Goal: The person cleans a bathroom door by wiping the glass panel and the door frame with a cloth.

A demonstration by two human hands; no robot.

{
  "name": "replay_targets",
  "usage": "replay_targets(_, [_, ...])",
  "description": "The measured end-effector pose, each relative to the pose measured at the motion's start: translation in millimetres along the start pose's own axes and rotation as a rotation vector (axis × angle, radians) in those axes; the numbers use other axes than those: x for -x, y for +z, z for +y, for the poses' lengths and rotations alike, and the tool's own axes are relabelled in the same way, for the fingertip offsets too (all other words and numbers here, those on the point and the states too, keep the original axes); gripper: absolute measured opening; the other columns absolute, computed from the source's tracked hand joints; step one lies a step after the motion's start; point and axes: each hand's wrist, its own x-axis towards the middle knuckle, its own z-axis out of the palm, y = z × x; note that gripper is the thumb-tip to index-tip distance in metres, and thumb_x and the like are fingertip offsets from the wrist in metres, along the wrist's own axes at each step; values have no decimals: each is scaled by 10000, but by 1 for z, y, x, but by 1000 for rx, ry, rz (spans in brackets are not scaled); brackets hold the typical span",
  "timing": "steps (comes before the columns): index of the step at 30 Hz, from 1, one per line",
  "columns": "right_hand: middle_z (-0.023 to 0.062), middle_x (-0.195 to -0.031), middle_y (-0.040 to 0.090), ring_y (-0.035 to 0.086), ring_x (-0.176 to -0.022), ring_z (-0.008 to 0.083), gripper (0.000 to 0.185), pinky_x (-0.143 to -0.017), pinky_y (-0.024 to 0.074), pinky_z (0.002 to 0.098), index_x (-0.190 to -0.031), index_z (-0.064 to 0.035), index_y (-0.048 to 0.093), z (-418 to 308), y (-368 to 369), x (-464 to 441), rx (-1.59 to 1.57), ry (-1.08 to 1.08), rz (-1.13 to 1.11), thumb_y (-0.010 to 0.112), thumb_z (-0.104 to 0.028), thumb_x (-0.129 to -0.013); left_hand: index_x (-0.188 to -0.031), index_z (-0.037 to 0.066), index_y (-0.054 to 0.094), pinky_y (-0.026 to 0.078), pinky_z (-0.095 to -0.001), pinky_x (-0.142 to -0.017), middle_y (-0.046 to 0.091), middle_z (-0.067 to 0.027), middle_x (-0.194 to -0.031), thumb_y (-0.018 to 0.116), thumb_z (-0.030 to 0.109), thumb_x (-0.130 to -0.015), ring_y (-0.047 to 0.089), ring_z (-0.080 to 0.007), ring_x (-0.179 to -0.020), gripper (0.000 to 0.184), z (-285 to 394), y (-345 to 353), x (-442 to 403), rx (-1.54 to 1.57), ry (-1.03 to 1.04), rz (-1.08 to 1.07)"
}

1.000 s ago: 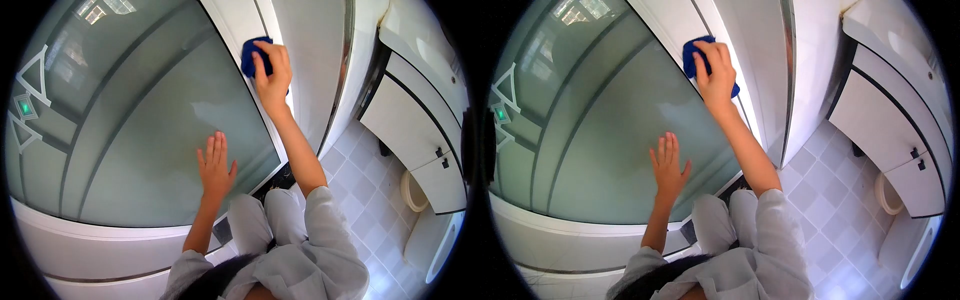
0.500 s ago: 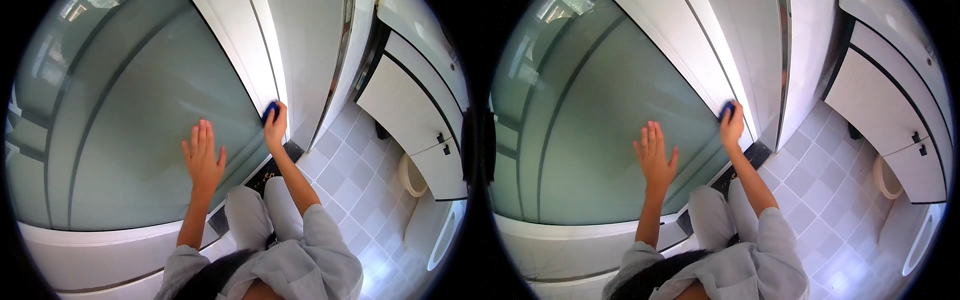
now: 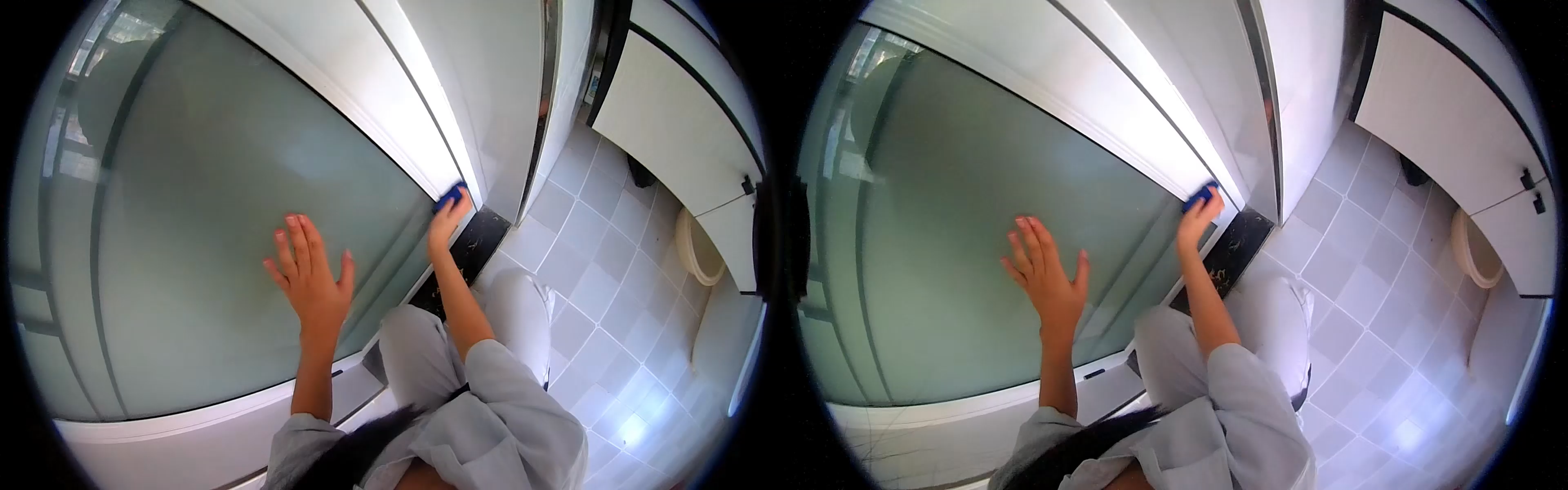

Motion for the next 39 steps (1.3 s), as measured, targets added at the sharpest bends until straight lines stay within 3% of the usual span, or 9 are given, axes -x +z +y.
replay_targets(3, [185,-1110,444,409,-1063,328,312,-948,301,394,-1151,-4,445,63,-16,15,79,425,-7,479,-66,-847,-1381,25,195,60,-546,-1034,157,-138,-1448,545,342,-795,108,-320,-1337,752,0,8,-2,-48,1,29])
replay_targets(5, [187,-1165,422,395,-1094,326,342,-960,297,388,-1211,-12,429,70,-15,18,68,428,-43,446,-104,-882,-1382,27,193,57,-541,-1036,152,-132,-1451,539,344,-799,104,-318,-1338,748,1,6,-3,-44,-20,32])
replay_targets(11, [176,-1414,214,194,-1309,300,456,-1056,120,375,-1345,-69,334,-142,10,0,-220,-125,-237,377,-234,-922,-1378,32,216,58,-542,-1036,161,-113,-1453,536,350,-802,111,-307,-1337,731,-1,8,-2,-99,-24,63])
replay_targets(15, [161,-1369,327,266,-1278,334,436,-1012,178,469,-1279,-131,456,-258,14,-45,-175,-701,-421,472,-170,-845,-1375,35,230,62,-546,-1035,171,-113,-1451,539,345,-799,122,-305,-1334,723,-1,16,0,-149,-47,123])
replay_targets(19, [166,-1365,337,311,-1257,339,398,-1023,197,444,-1261,-85,465,-232,21,-72,-200,-846,-407,425,-152,-871,-1355,64,295,87,-529,-1033,241,-75,-1430,545,332,-786,177,-270,-1318,677,0,4,2,-50,-60,69])
replay_targets(21, [179,-1354,348,315,-1256,338,404,-1034,207,400,-1281,-36,424,-151,15,-64,-161,-413,-266,386,-141,-893,-1372,39,238,84,-555,-1030,192,-107,-1444,541,331,-794,147,-306,-1325,715,4,-4,0,-20,-46,36])
replay_targets(28, [156,-1367,350,309,-1280,232,405,-1024,219,270,-1325,-31,345,-118,-25,-14,-126,-16,-412,363,-73,-923,-1368,42,253,115,-539,-1032,225,-107,-1432,554,311,-785,175,-294,-1319,709,5,-5,-3,65,-44,8])
replay_targets(35, [149,-1341,388,329,-1264,313,399,-1004,265,446,-1228,-110,510,-298,7,-34,-191,-867,-549,509,-128,-829,-1362,35,266,132,-527,-1032,244,-110,-1425,557,318,-782,193,-292,-1315,708,-2,-8,4,109,-39,-1])
replay_targets(39, [99,-1326,419,364,-1236,297,400,-954,319,451,-1186,-181,550,-355,30,-68,-204,-1163,-500,547,-204,-786,-1362,35,267,121,-524,-1036,250,-112,-1423,548,327,-793,195,-295,-1313,698,-4,-8,9,62,-39,13])
